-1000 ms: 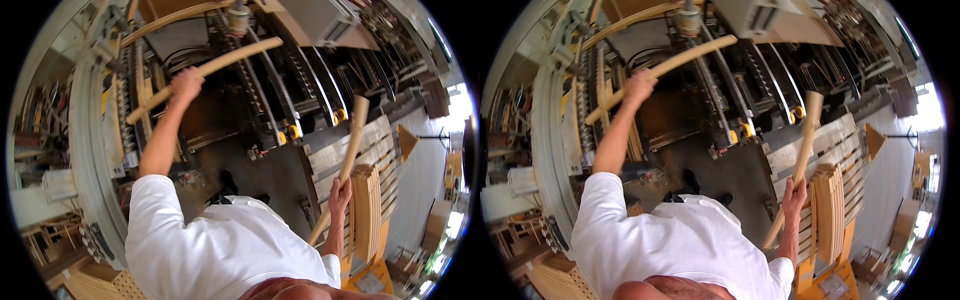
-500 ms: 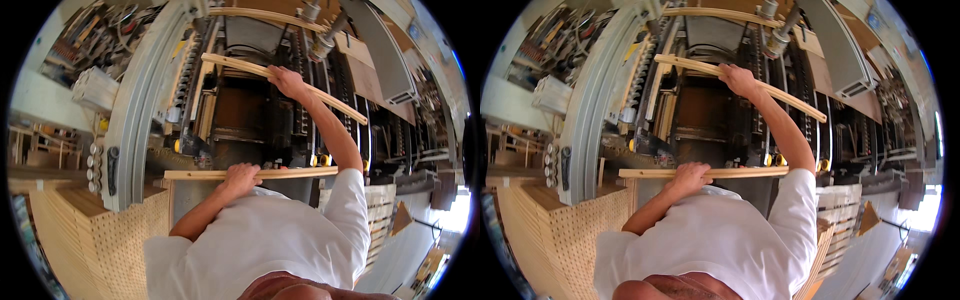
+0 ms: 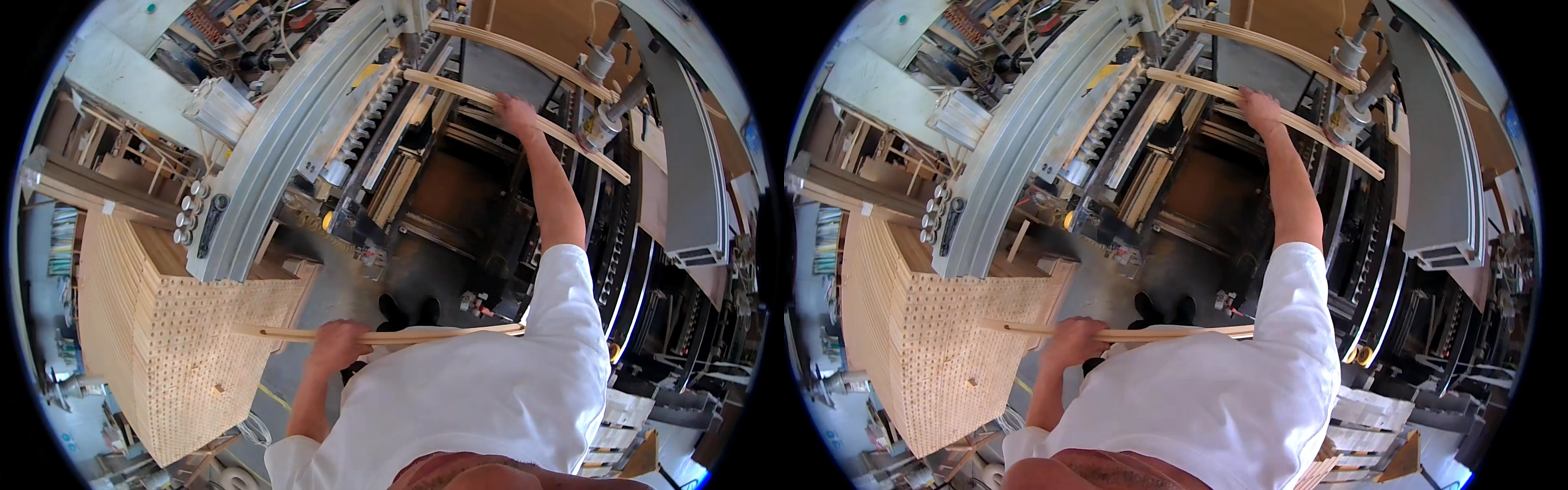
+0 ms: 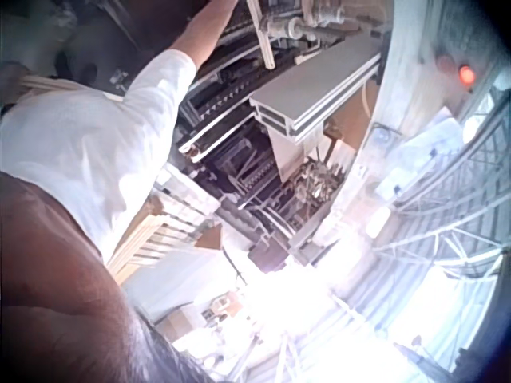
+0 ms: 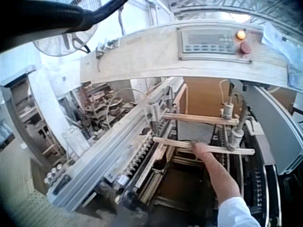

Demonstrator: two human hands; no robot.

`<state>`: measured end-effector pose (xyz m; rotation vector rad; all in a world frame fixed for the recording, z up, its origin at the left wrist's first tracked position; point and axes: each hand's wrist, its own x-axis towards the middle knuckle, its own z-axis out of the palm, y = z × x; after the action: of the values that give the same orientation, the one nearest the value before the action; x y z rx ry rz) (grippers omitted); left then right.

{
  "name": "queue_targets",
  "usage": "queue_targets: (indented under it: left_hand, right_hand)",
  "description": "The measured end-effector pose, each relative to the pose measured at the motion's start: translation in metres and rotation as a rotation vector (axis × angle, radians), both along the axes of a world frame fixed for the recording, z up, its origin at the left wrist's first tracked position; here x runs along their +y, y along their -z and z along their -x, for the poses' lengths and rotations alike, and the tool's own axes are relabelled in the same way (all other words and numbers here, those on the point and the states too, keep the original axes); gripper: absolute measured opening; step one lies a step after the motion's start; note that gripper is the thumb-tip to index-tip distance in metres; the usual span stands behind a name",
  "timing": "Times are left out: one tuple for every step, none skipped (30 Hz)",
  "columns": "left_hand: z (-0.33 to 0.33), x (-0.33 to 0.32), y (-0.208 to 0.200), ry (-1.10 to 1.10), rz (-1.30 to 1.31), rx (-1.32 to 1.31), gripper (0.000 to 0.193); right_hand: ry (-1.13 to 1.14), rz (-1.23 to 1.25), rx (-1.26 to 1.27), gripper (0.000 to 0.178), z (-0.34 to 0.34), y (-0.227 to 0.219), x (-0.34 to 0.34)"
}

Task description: The person repeatedly picks up thin wooden strips from a stack and feeds them into a machine. The strips are processed and then placed onto a perforated wooden board. This cycle of picking, feeding, and stacking is performed continuously.

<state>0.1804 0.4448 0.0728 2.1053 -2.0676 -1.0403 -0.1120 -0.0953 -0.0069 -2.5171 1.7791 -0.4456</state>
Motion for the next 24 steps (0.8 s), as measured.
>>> queue_targets:
  left_hand:
    - [-0.003,0.003,-0.003,-0.027,-0.002,-0.006,0.026]
    - [-0.006,0.005,-0.008,-0.052,-0.003,-0.011,0.027]
    - [-0.007,0.006,-0.01,-0.078,-0.002,-0.014,0.027]
    - [-0.01,0.009,-0.01,-0.102,0.0,-0.029,0.027]
    - [-0.013,0.012,-0.007,-0.124,0.003,-0.043,0.027]
    - [-0.015,0.013,-0.006,-0.145,0.003,-0.058,0.027]
    - [-0.017,0.014,-0.005,-0.158,0.006,-0.075,0.027]
    - [-0.018,0.014,-0.005,-0.17,0.009,-0.094,0.027]
    - [-0.018,0.014,-0.004,-0.18,0.011,-0.107,0.026]
    - [-0.02,0.016,0.001,-0.215,0.007,-0.114,0.026]
    - [-0.022,0.019,0.006,-0.252,0.004,-0.122,0.027]
    - [-0.022,0.021,0.009,-0.293,0.003,-0.121,0.027]
    - [-0.022,0.023,0.01,-0.307,0.01,-0.134,0.028]
    - [-0.022,0.025,0.011,-0.322,0.016,-0.147,0.029]
    - [-0.022,0.027,0.012,-0.347,0.023,-0.16,0.031]
    - [-0.022,0.031,0.01,-0.373,0.051,-0.139,0.03]
    - [-0.022,0.036,0.006,-0.401,0.078,-0.118,0.029]
    - [-0.022,0.042,0.001,-0.425,0.105,-0.094,0.028]
    - [-0.022,0.048,-0.006,-0.442,0.126,-0.079,0.029]
    - [-0.021,0.054,-0.017,-0.46,0.147,-0.064,0.03]
    - [-0.021,0.061,-0.028,-0.476,0.167,-0.051,0.032]
    - [-0.019,0.07,-0.039,-0.538,0.188,-0.031,0.033]
    - [-0.017,0.08,-0.051,-0.602,0.21,-0.011,0.035]
    - [-0.016,0.092,-0.062,-0.665,0.233,0.009,0.038]
  right_hand:
    - [-0.01,-0.013,-0.008,0.038,-0.002,0.001,-0.003]
    - [-0.017,-0.026,-0.017,0.038,-0.004,0.002,-0.006]
    - [-0.026,-0.037,-0.022,0.038,-0.006,0.001,-0.008]
    - [-0.036,-0.066,-0.043,0.038,-0.012,0.001,-0.01]
    - [-0.058,-0.043,-0.05,0.037,-0.016,0.001,-0.012]
    - [-0.079,-0.022,-0.057,0.037,-0.02,0.002,-0.013]
    - [-0.099,0.0,-0.064,0.037,-0.023,0.003,-0.015]
    - [-0.102,-0.006,-0.055,0.037,-0.026,0.004,-0.017]
    - [-0.103,-0.013,-0.042,0.037,-0.026,0.004,-0.019]
    - [-0.105,-0.019,-0.03,0.038,-0.026,0.004,-0.02]
    - [-0.134,0.003,-0.052,0.038,-0.026,0.005,-0.019]
    - [-0.167,0.029,-0.067,0.038,-0.024,0.007,-0.02]
    - [-0.201,0.055,-0.082,0.039,-0.022,0.008,-0.023]
    - [-0.172,0.038,-0.057,0.039,-0.02,0.009,-0.023]
    - [-0.151,0.023,-0.033,0.04,-0.023,0.009,-0.021]
    - [-0.127,0.011,-0.007,0.04,-0.024,0.006,-0.019]
    - [-0.128,0.019,0.025,0.041,-0.026,0.002,-0.017]
    - [-0.124,0.027,0.06,0.042,-0.026,-0.003,-0.014]
    - [-0.115,0.031,0.092,0.043,-0.026,-0.003,-0.013]
    - [-0.106,0.005,0.106,0.045,-0.025,-0.006,-0.015]
    - [-0.095,0.0,0.109,0.046,-0.023,-0.008,-0.015]
    - [-0.088,-0.007,0.115,0.046,-0.023,-0.008,-0.013]
    - [-0.081,-0.015,0.12,0.046,-0.022,-0.009,-0.013]
    - [-0.076,-0.018,0.113,0.047,-0.02,-0.009,-0.013]
